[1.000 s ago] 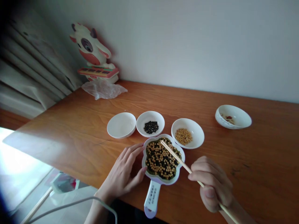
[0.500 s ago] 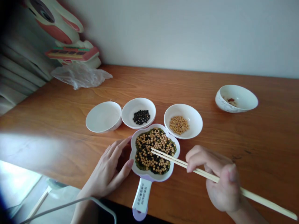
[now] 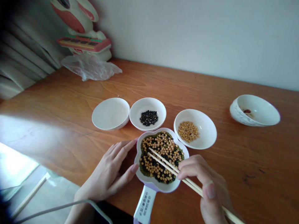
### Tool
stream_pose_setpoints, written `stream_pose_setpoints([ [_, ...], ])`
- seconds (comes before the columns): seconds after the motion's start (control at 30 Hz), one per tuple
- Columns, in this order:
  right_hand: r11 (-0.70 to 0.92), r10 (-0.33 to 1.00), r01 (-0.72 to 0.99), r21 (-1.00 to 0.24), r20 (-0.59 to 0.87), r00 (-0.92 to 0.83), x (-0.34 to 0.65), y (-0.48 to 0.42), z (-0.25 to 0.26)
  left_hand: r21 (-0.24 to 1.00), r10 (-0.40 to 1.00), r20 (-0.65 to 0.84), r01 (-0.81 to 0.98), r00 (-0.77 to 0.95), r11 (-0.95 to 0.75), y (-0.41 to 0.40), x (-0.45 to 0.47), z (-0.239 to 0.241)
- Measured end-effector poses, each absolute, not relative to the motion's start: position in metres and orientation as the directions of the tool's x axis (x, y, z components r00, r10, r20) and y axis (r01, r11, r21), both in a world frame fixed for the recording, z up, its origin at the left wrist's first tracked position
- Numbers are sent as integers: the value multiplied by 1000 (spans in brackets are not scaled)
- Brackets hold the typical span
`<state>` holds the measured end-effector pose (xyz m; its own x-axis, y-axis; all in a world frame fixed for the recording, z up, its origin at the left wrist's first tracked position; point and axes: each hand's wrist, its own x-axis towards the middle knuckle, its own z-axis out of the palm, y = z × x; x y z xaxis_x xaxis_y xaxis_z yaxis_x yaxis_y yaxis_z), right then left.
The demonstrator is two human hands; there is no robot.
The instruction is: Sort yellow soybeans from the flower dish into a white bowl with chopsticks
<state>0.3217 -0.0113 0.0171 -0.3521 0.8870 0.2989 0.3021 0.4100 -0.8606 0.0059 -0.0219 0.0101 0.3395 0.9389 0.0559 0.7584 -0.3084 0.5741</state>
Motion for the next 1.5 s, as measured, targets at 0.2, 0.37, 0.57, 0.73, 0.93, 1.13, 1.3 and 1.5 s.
stream_pose_setpoints([
  [0.2, 446, 862, 319, -836, 307, -403, 319, -12, 12, 573, 941, 50, 762, 335, -302, -21, 7, 13],
  [0.37, 450, 860, 307, -839, 314, -402, 320, -11, 8, 576, 939, 63, 756, 339, -312, -22, 5, 12],
  [0.57, 446, 869, 282, -850, 336, -363, 321, -13, 3, 581, 935, 38, 754, 351, -307, -21, 5, 13],
  [0.73, 416, 884, 211, -885, 338, -322, 317, -12, 5, 578, 935, 47, 753, 352, -313, -21, 5, 14],
  [0.93, 332, 920, 144, -932, 287, -265, 311, -8, 14, 575, 936, 35, 759, 351, -307, -22, 6, 15],
  [1.13, 293, 937, 135, -946, 256, -238, 303, -6, 22, 574, 936, 43, 758, 349, -309, -22, 6, 15],
  [1.3, 364, 907, 229, -903, 288, -306, 309, -10, 14, 573, 935, 50, 757, 350, -314, -22, 6, 15],
  [1.5, 401, 880, 234, -886, 302, -367, 320, -15, -1, 568, 936, 49, 761, 348, -313, -23, 6, 15],
])
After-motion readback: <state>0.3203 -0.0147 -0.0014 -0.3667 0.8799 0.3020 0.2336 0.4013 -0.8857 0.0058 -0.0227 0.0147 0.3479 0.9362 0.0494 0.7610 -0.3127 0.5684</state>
